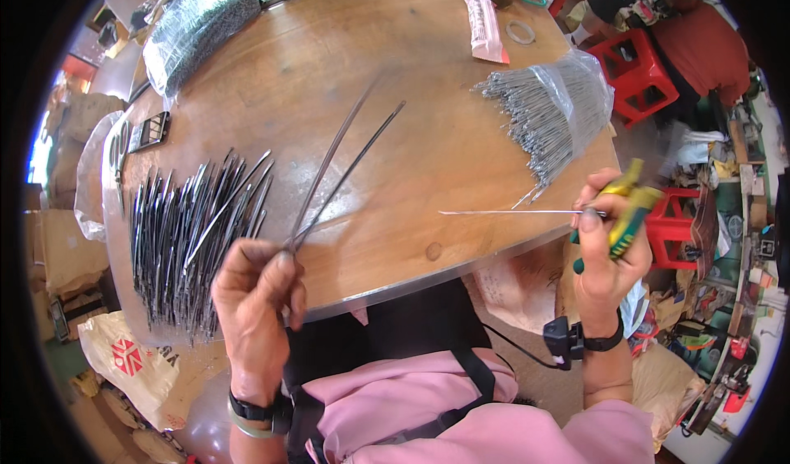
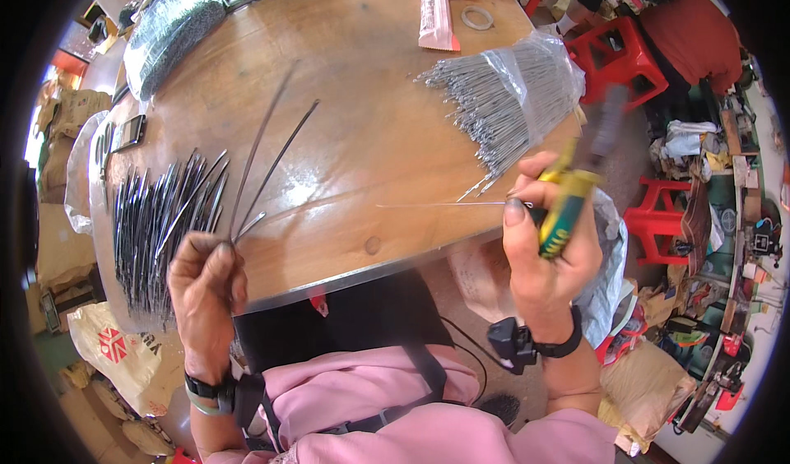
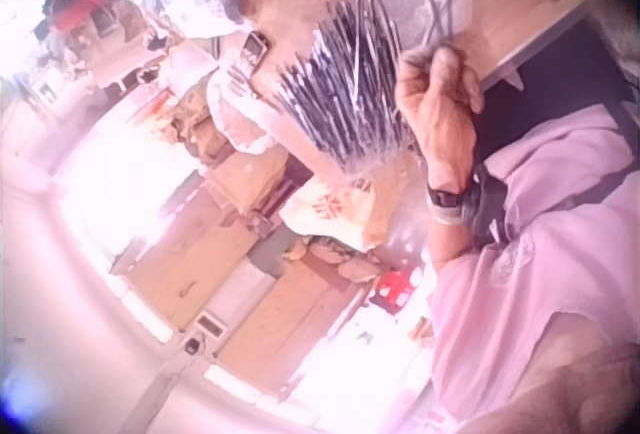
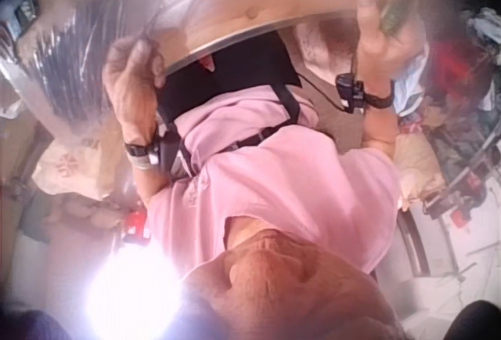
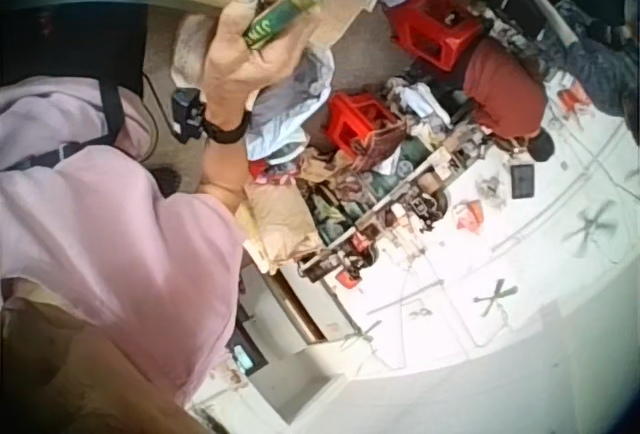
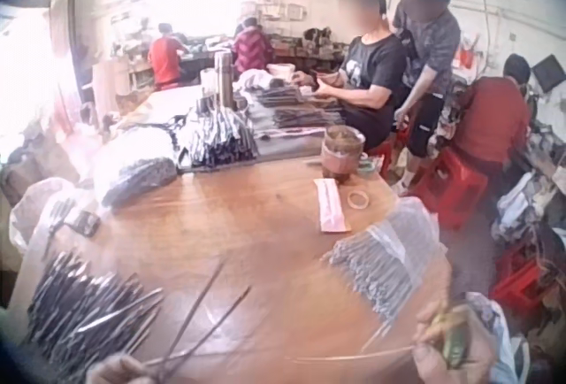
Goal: The person is picking up thin metal rods and using pliers to clip them. They sort the rods into different piles on a wooden table.
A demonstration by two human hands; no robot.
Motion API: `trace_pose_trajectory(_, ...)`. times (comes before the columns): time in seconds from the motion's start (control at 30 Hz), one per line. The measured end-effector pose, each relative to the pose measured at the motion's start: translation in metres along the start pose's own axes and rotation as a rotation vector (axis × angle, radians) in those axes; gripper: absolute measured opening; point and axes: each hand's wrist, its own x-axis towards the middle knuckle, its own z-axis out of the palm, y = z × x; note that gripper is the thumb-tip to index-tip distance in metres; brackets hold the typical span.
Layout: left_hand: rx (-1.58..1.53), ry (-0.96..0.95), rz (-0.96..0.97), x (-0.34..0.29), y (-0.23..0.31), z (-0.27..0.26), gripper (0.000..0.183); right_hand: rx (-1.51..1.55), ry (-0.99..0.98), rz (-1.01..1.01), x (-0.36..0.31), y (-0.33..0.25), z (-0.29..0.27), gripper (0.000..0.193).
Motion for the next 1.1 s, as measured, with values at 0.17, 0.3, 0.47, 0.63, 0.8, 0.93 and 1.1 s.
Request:
trace_pose_trajectory(0.17, -0.602, -0.104, -0.35, -0.036, -0.019, -0.026, 0.027, 0.192, -0.01, 0.407, -0.017, -0.001, -0.011, 0.008)
trace_pose_trajectory(0.3, -0.779, -0.277, -0.336, -0.054, -0.022, -0.026, 0.051, 0.958, 0.033, 0.757, -0.023, 0.004, -0.008, 0.013)
trace_pose_trajectory(0.47, -0.728, -0.456, -0.49, -0.044, -0.024, 0.0, 0.037, 1.451, -0.125, 0.811, -0.039, 0.024, 0.014, 0.021)
trace_pose_trajectory(0.63, -0.671, -0.464, -0.493, -0.043, -0.03, 0.005, 0.03, 1.189, -0.277, 0.718, -0.032, 0.009, 0.036, 0.021)
trace_pose_trajectory(0.8, -0.267, -0.337, -0.28, -0.048, -0.046, 0.001, 0.019, 0.533, -0.321, 0.434, -0.016, 0.008, 0.008, 0.02)
trace_pose_trajectory(0.93, -0.086, -0.372, -0.256, -0.055, -0.041, 0.008, 0.015, 0.066, -0.579, 0.14, -0.006, -0.007, 0.003, 0.014)
trace_pose_trajectory(1.1, -0.003, -0.469, -0.406, -0.05, -0.04, 0.004, 0.002, -0.297, -0.794, -0.265, 0.005, -0.027, 0.035, 0.027)
